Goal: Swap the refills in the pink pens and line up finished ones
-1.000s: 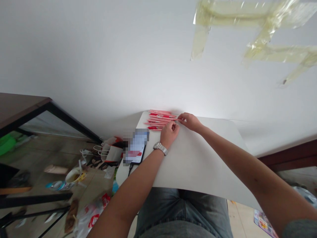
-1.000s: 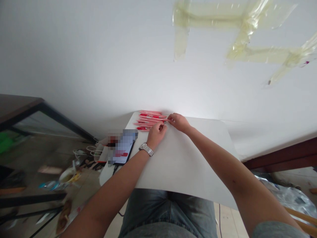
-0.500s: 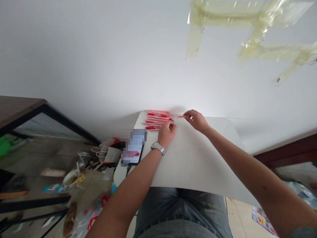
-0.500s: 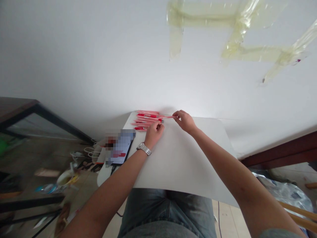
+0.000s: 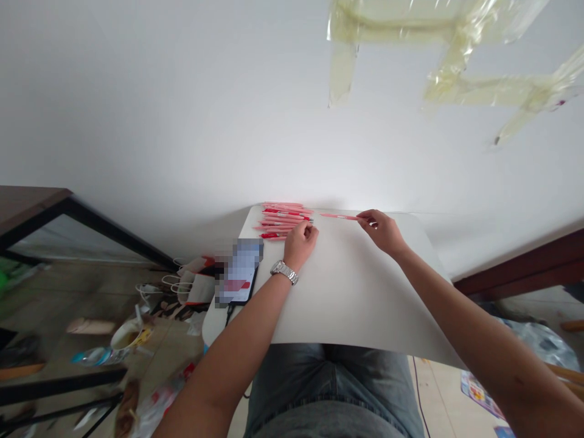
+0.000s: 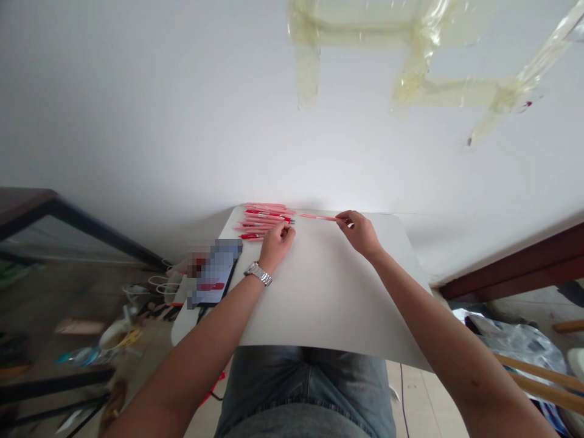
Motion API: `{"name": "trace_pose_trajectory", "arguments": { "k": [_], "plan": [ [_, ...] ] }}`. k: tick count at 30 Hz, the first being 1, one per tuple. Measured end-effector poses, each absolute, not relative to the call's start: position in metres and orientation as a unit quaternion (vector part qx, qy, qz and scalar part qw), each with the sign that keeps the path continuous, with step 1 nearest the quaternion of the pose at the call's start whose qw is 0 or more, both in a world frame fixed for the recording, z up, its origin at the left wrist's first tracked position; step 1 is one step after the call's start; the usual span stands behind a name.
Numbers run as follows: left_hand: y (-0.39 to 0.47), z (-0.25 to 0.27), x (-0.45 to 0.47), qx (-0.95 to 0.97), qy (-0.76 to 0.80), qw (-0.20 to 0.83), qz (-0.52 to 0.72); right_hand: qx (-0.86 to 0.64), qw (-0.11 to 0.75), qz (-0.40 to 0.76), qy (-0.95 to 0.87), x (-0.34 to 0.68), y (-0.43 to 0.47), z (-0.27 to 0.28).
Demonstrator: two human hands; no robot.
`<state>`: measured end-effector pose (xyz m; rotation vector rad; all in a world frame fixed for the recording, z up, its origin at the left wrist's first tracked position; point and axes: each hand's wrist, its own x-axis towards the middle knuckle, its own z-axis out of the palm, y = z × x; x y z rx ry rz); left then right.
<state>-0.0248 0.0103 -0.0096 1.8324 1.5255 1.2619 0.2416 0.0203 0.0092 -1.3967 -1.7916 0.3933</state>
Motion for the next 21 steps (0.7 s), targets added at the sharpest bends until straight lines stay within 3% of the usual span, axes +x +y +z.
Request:
{"name": "trace_pose_trajectory", "arguments": {
  "k": [11, 21],
  "plan": [
    [0.009, -0.007, -0.026, 0.667, 0.544, 0.221, 0.458, -0.586, 0.424, 0.246, -0.645, 0.248, 0.009, -0.019],
    [0.007, -0.004, -0.024, 0.673, 0.528, 0.23, 0.463, -0.59, 0.442, 0.238, -0.632, 0.247, 0.003, -0.018]
  ]
}}
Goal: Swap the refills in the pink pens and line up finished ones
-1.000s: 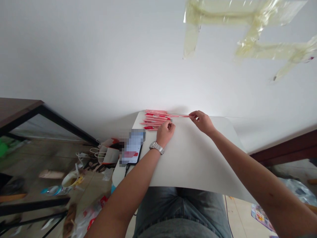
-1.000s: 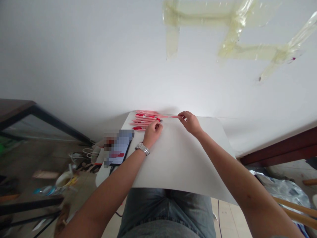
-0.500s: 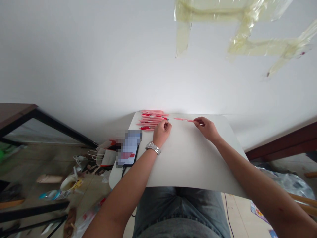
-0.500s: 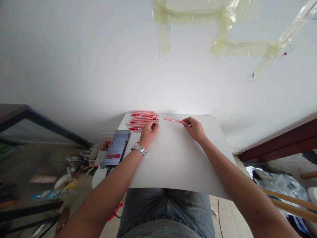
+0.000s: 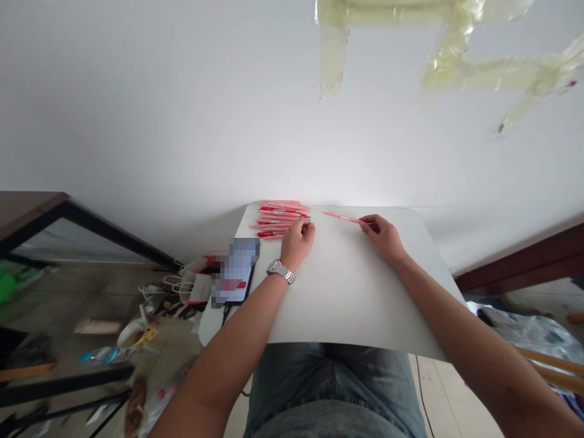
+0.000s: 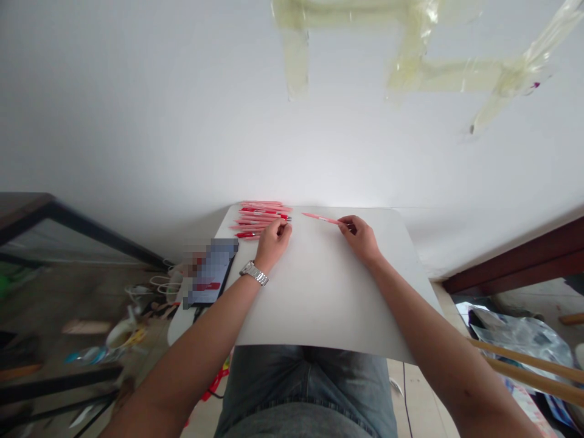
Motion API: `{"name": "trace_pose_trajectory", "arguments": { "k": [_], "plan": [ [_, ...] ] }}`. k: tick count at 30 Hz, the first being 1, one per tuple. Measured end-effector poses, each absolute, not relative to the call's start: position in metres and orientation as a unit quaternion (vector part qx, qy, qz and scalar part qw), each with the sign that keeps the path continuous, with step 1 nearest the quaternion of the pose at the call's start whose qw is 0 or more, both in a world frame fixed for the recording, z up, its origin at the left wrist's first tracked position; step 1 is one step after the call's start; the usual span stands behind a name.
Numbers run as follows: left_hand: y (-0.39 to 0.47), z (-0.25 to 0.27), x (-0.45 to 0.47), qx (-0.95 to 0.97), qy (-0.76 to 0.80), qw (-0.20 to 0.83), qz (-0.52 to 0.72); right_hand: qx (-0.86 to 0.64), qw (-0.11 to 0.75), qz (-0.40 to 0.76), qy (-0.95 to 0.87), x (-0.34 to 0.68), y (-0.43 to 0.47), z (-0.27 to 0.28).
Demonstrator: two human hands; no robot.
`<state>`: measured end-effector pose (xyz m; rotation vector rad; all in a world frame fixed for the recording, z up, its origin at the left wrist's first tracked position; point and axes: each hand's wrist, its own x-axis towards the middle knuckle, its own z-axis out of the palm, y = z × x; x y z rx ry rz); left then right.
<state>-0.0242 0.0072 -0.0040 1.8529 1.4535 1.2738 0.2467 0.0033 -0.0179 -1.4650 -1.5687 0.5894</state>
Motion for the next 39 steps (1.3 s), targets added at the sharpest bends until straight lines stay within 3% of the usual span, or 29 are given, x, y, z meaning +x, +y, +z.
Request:
{"name": "trace_pose_trajectory", "arguments": {
  "k": [11, 23, 39],
  "plan": [
    [0.0103, -0.0056, -0.0264, 0.648, 0.522, 0.245, 0.498, -0.576, 0.457, 0.236, -0.635, 0.2478, 0.0011, -0.0164],
    [0.0122, -0.0097, -0.0255, 0.627, 0.465, 0.353, 0.516, -0.527, 0.461, 0.229, -0.676, 0.2498, 0.0013, -0.022],
    [0.0123, -0.009, -0.0243, 0.654, 0.44, 0.372, 0.49, -0.513, 0.455, 0.216, -0.695, 0.2449, -0.004, -0.0166]
  ]
}}
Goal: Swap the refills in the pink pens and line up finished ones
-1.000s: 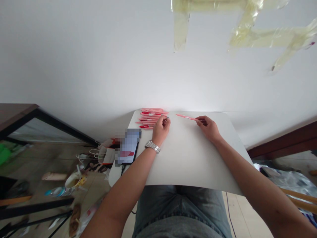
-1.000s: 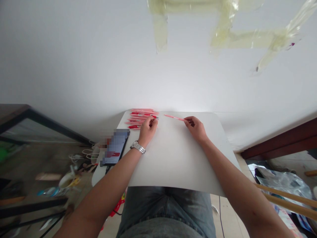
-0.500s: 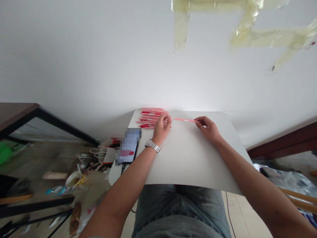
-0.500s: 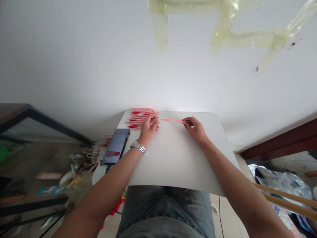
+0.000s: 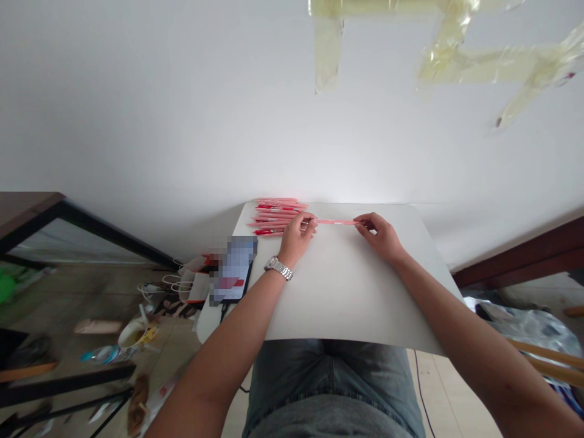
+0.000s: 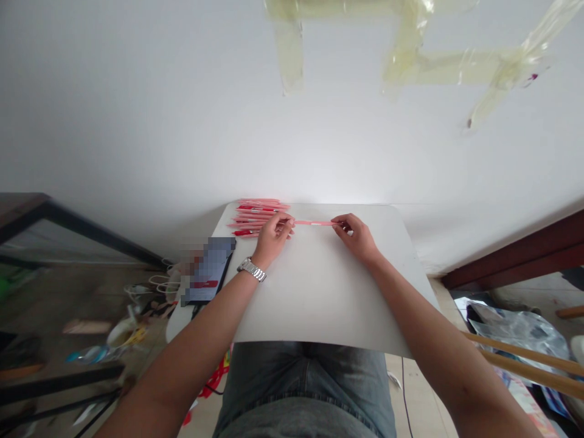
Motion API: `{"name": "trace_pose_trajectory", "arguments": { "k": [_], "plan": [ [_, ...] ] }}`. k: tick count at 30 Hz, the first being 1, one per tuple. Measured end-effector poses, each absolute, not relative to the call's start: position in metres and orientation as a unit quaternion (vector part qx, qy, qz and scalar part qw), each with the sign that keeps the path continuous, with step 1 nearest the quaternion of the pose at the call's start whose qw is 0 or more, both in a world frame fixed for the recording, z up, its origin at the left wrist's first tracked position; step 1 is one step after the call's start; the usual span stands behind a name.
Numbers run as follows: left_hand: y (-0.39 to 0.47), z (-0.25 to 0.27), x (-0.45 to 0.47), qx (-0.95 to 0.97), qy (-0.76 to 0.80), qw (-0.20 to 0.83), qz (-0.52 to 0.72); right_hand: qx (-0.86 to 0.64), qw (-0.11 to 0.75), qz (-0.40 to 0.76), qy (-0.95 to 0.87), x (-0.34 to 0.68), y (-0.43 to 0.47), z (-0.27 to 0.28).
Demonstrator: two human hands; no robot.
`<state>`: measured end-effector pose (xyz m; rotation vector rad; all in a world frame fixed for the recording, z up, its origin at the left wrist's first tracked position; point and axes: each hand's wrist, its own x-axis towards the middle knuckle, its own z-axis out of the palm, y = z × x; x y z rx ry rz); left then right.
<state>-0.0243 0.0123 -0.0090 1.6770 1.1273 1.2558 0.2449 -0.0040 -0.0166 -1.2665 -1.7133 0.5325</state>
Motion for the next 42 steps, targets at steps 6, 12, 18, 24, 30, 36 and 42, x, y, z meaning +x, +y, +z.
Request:
{"name": "trace_pose_trajectory", "arguments": {
  "k": [6, 12, 18, 24, 30, 36, 42],
  "plan": [
    [0.013, -0.009, -0.025, 0.659, 0.439, 0.363, 0.491, -0.509, 0.463, 0.224, -0.69, 0.243, -0.006, -0.015],
    [0.014, -0.01, -0.026, 0.661, 0.435, 0.353, 0.499, -0.52, 0.455, 0.252, -0.678, 0.244, -0.007, -0.015],
    [0.014, -0.012, -0.027, 0.666, 0.439, 0.35, 0.492, -0.534, 0.432, 0.253, -0.681, 0.245, -0.008, -0.015],
    [0.014, -0.013, -0.026, 0.67, 0.44, 0.344, 0.489, -0.526, 0.444, 0.245, -0.682, 0.245, -0.008, -0.015],
    [0.009, -0.009, -0.023, 0.692, 0.44, 0.301, 0.487, -0.52, 0.442, 0.241, -0.69, 0.244, -0.009, -0.013],
    [0.004, -0.006, -0.021, 0.746, 0.426, 0.253, 0.446, -0.509, 0.453, 0.257, -0.685, 0.242, -0.013, -0.008],
    [0.005, -0.008, -0.015, 0.726, 0.396, 0.306, 0.471, -0.48, 0.517, 0.351, -0.616, 0.234, -0.019, 0.0]
  ]
}}
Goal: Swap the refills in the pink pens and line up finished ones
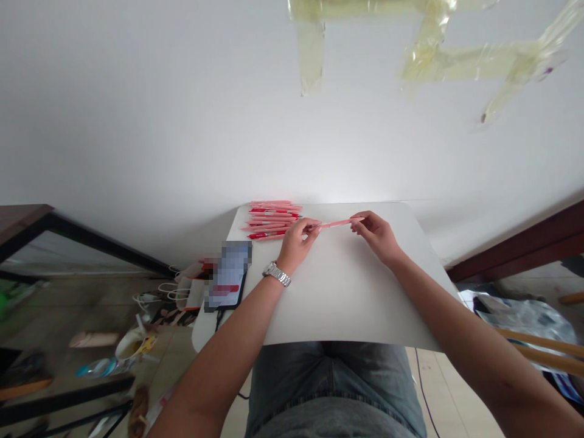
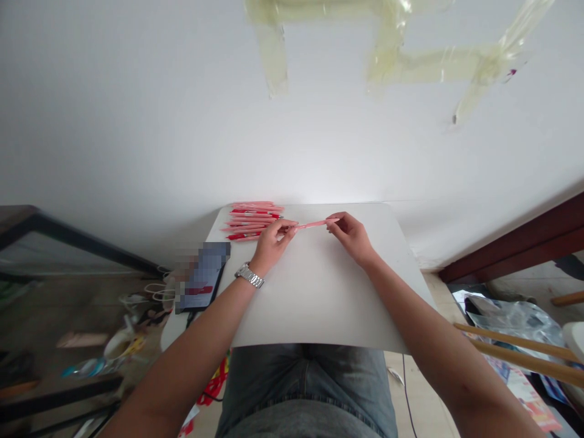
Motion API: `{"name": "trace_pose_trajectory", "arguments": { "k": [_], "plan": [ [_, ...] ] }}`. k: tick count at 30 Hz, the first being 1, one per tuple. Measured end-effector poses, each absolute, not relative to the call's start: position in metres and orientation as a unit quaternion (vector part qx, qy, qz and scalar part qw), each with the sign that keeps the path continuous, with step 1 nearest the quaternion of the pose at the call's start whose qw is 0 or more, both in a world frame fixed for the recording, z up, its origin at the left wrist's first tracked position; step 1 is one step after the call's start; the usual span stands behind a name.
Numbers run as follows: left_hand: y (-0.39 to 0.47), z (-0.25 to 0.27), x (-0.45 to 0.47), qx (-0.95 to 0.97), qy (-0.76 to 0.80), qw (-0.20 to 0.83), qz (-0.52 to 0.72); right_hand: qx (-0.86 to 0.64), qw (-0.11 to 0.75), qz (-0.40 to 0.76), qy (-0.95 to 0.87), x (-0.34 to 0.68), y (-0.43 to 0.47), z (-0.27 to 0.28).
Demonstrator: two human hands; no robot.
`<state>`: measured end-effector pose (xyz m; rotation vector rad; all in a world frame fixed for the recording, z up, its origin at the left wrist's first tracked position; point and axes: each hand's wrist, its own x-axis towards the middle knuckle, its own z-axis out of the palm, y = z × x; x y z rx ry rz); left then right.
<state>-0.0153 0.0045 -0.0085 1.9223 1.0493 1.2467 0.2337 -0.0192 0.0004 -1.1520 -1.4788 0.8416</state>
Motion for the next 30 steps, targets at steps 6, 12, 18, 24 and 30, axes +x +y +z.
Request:
{"name": "trace_pose_trajectory", "arguments": {
  "k": [6, 12, 18, 24, 30],
  "plan": [
    [0.003, -0.011, -0.007, 0.689, 0.374, 0.36, 0.506, -0.448, 0.532, 0.407, -0.593, 0.218, -0.022, -0.002],
    [-0.002, -0.007, -0.004, 0.713, 0.366, 0.354, 0.482, -0.449, 0.526, 0.429, -0.58, 0.209, -0.022, -0.006],
    [-0.004, -0.006, -0.003, 0.735, 0.35, 0.352, 0.462, -0.433, 0.534, 0.412, -0.598, 0.21, -0.024, -0.001],
    [-0.001, -0.006, -0.005, 0.709, 0.373, 0.351, 0.486, -0.41, 0.532, 0.43, -0.604, 0.211, -0.028, 0.006],
    [0.0, -0.006, -0.006, 0.686, 0.38, 0.372, 0.497, -0.436, 0.5, 0.379, -0.646, 0.212, -0.029, 0.005]
  ]
}}
